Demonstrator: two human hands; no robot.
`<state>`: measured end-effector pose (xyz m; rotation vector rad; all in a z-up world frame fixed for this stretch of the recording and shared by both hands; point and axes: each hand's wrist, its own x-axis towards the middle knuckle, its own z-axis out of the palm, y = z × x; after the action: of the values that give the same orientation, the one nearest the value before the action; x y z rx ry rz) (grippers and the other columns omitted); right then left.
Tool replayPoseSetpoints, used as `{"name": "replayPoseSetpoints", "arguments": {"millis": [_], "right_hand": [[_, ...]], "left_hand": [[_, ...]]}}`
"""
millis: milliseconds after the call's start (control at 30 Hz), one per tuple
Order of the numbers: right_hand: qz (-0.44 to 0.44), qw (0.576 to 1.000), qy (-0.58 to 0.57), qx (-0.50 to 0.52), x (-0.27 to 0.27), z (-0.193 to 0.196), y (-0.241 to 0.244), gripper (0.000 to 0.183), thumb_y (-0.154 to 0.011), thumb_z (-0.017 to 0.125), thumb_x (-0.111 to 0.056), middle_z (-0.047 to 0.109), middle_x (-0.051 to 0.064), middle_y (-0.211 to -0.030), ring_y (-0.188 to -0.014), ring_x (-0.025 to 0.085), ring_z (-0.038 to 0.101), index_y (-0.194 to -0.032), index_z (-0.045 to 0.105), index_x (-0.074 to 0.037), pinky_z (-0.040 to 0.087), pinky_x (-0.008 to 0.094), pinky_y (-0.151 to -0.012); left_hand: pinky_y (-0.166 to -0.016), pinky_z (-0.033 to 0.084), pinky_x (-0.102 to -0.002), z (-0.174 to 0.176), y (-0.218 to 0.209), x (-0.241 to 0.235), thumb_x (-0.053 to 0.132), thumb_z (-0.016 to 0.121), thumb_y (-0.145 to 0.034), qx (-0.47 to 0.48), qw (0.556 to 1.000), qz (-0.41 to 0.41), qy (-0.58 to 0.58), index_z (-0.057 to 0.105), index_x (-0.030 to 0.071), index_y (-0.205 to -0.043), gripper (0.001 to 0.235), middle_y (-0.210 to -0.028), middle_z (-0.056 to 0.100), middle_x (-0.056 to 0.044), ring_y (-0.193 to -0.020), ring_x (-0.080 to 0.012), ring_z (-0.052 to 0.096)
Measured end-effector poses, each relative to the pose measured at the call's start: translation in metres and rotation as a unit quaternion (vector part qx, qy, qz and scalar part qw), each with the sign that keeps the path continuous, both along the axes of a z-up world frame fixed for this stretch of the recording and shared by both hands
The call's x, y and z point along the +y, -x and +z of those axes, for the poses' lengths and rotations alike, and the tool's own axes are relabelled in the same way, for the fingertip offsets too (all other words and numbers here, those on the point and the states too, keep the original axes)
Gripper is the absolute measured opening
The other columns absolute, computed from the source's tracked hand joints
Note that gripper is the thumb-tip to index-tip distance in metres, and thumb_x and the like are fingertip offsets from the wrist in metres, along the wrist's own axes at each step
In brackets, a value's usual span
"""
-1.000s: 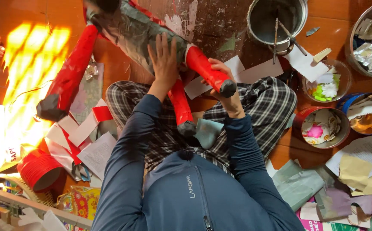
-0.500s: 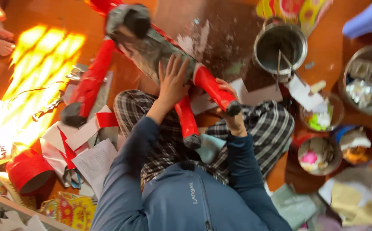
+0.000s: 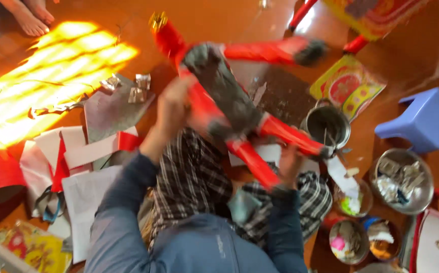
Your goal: Decorating a horse-shaped frame with paper and foil strips
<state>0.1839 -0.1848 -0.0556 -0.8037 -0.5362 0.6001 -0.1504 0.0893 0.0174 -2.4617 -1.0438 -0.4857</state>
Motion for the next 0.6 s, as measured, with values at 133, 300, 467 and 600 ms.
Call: {"name": "replayPoseSetpoints", "arguments": {"millis": [133,300,467,600], "right_hand": [[-0.030,0.996,0.056,0.067,-0.044,-0.024,-0.086,0.074,-0.098,0.078,-0.051,0.057,0.018,-0.163,-0.122,0.027,0.073,-0.157,0.046,-0.021,0.065,0.042,-0.101],[0.037,0.986,0.137,0.089,-0.079,0.005,-0.116,0.084,-0.087,0.087,-0.058,0.059,0.011,-0.167,-0.118,0.018,0.074,-0.159,0.055,-0.027,0.066,0.034,-0.102],[0.050,0.988,0.124,0.075,-0.092,0.003,-0.111,0.086,-0.082,0.085,-0.059,0.067,0.010,-0.157,-0.099,0.022,0.074,-0.160,0.059,-0.035,0.064,0.042,-0.099],[0.055,0.989,0.116,0.072,-0.093,-0.006,-0.117,0.077,-0.087,0.080,-0.057,0.065,0.007,-0.162,-0.109,0.018,0.075,-0.156,0.056,-0.036,0.066,0.040,-0.102]], "left_hand": [[-0.111,0.053,-0.041,0.044,-0.015,-0.102,0.034,0.069,-0.102,-0.270,0.916,-0.211,0.210,0.063,0.016,-0.151,0.053,-0.142,0.071,-0.007,-0.127,-0.0278,0.068],[-0.096,0.061,-0.043,0.001,0.038,-0.063,0.006,0.074,-0.101,-0.378,0.843,-0.189,0.332,0.079,0.006,-0.126,0.026,-0.113,0.080,-0.019,-0.105,-0.0407,0.075],[-0.082,0.057,-0.042,-0.077,0.114,0.058,0.020,0.069,-0.108,-0.398,0.889,0.144,0.175,0.075,0.021,-0.107,0.006,-0.088,0.073,-0.006,-0.090,-0.0306,0.074],[-0.108,0.050,-0.058,-0.109,0.118,0.123,0.016,0.061,-0.114,-0.414,0.858,0.101,0.287,0.068,0.003,-0.138,0.029,-0.133,0.069,-0.028,-0.128,-0.0492,0.063]]}}
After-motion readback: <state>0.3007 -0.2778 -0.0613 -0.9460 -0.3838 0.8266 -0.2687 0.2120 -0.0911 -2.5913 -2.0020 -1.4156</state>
